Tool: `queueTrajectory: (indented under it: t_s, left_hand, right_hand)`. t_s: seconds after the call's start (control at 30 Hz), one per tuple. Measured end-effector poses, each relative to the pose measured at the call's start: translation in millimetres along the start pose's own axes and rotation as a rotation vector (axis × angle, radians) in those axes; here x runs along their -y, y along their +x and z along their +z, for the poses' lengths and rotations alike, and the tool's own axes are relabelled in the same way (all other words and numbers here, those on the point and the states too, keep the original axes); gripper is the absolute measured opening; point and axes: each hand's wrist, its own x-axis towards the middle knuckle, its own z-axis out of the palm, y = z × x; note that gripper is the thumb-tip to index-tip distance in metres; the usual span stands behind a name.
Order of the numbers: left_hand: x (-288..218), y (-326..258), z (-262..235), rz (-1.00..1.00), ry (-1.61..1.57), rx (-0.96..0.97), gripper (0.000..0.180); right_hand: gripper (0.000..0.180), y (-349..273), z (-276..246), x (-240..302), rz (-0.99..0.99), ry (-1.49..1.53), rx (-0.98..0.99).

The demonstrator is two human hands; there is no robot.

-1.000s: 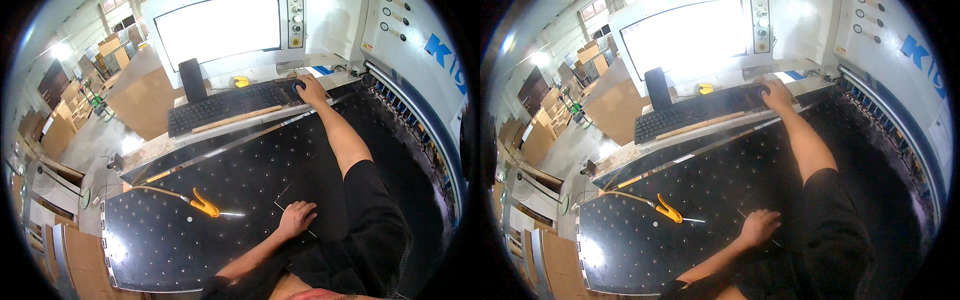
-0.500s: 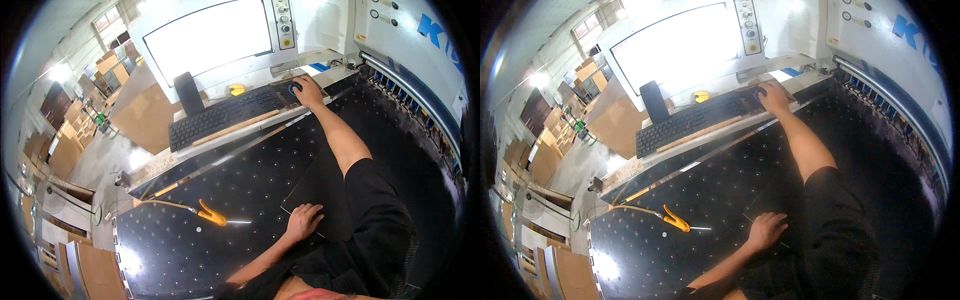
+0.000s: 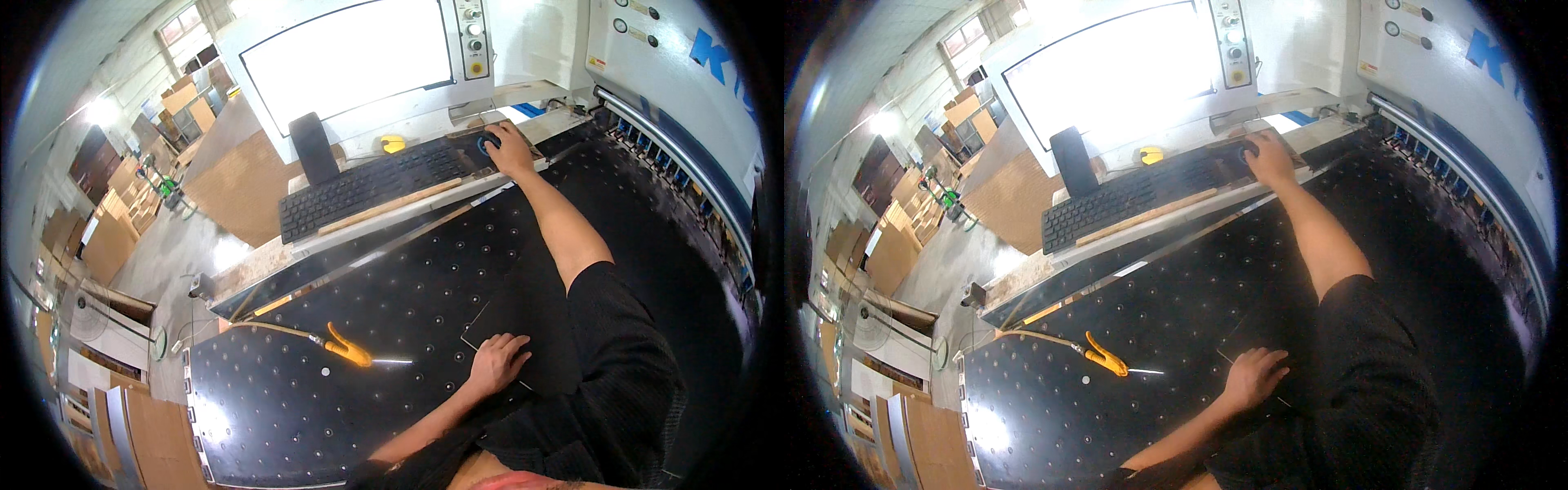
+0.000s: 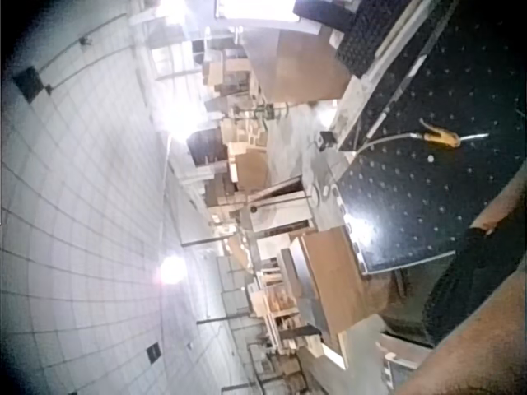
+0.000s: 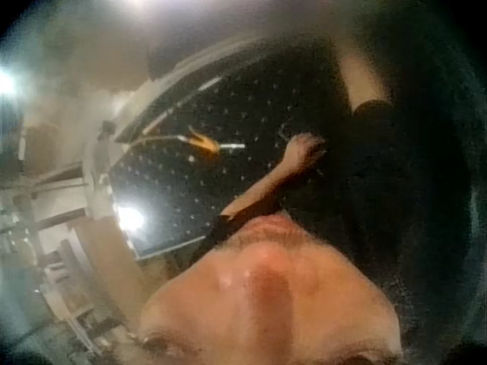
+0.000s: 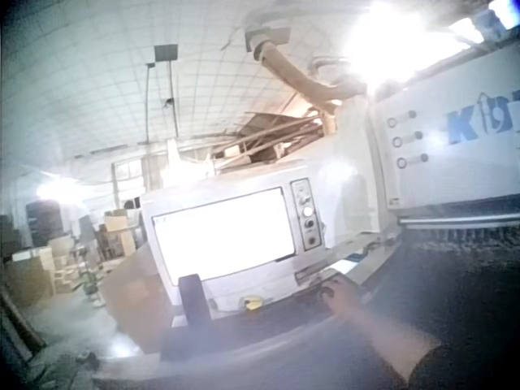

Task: The person uses a computer mouse to control a large industrial cutting machine, then by hand positions and flips large black panels on a vacuum-table platform.

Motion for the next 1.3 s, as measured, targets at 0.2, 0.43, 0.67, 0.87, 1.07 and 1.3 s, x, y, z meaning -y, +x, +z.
queueTrajectory:
  t_s: [0.2,0.43,0.67,0.87,1.07,1.3]
  left_hand:
    - [1,-1,1,0.007,0.011,-0.011,0.035]
    - [4,-1,2,0.004,-0.001,0.001,0.036]
    - [4,-1,3,0.009,-0.011,0.014,0.036]
    - [3,-1,1,0.008,-0.008,0.006,0.035]
    - [2,-1,1,0.012,-0.008,-0.004,0.035]
    - [3,-1,2,0.003,0.003,0.006,0.035]
  right_hand:
    - [0.042,-2,2,2,0.004,0.002,-0.038]
    - [0.04,-1,3,1,-0.005,0.01,-0.015]
    - [0.038,-3,1,1,-0.029,0.034,-0.062]
    - [0.039,-3,0,3,-0.049,0.017,-0.053]
    - [0.042,-1,4,0,-0.012,0.013,-0.025]
    - [0.042,0,4,-2,-0.012,0.01,-0.013]
